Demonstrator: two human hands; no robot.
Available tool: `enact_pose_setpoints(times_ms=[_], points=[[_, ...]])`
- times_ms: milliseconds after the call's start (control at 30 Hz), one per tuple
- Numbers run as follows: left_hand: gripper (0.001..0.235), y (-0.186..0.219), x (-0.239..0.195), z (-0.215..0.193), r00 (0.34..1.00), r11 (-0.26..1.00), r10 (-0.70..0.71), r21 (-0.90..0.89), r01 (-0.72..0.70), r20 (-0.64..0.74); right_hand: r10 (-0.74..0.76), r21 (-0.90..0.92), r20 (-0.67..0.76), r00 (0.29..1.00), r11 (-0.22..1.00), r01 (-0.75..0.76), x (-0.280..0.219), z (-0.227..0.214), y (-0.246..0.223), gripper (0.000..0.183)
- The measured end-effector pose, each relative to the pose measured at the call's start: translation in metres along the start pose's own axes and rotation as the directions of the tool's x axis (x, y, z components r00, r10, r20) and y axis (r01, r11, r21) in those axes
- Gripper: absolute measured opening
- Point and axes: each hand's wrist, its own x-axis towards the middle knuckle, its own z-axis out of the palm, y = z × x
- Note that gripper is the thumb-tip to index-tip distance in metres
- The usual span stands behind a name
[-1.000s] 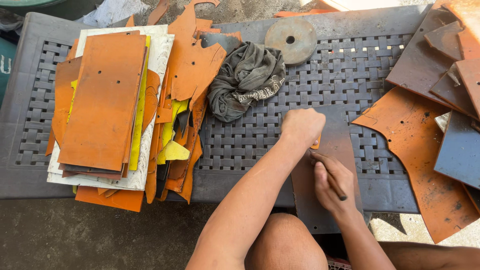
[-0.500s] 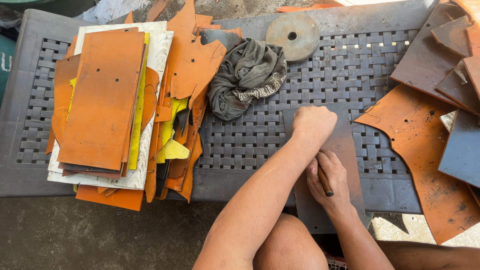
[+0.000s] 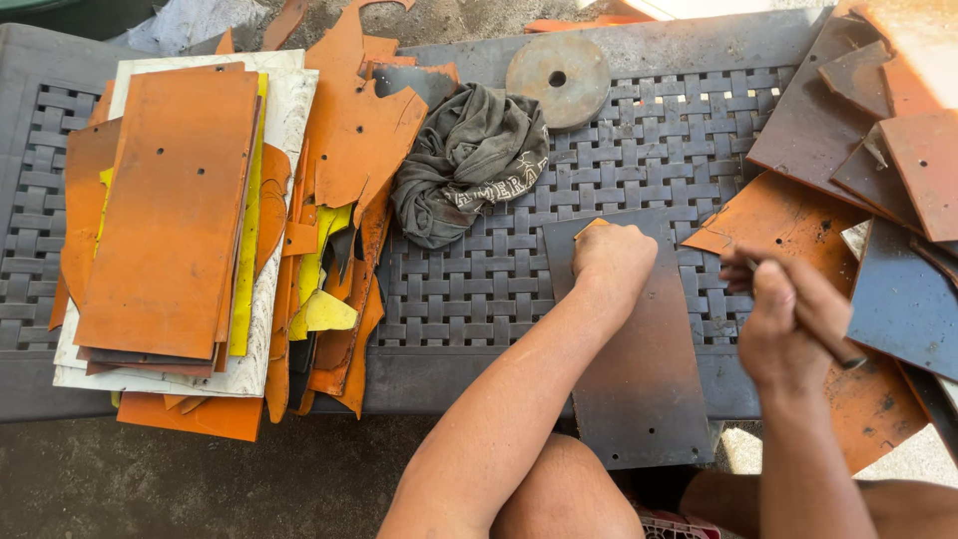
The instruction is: The person uses a knife to cut orange leather pieces on a dark work surface. They repeatedly position a small orange template, trace around it, and cut out the shape, then move the finished piece aside and repeat the process on a new section of the leather.
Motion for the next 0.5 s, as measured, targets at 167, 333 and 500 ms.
enact_pose_setpoints(times_ms=[167,333,500], points=[[0.027,0.027,0.007,-0.008,0.985,0.991,-0.132,-0.001,0.133,0.108,-0.009,0.034,0.163,0.987,0.999,0.003,0.065,0.014,-0.035,0.025],[0.034,0.053,0.016,-0.012,0.934,0.984,-0.173,0.085,0.154,0.313,0.196,-0.327,0.682,0.705,0.944,0.054,0.120,0.078,-0.046,0.035],[0.036,0.074,0.024,-0.013,0.910,0.970,-0.173,0.227,0.091,0.376,0.402,-0.493,0.817,0.414,0.859,0.139,0.132,0.118,-0.029,0.045]])
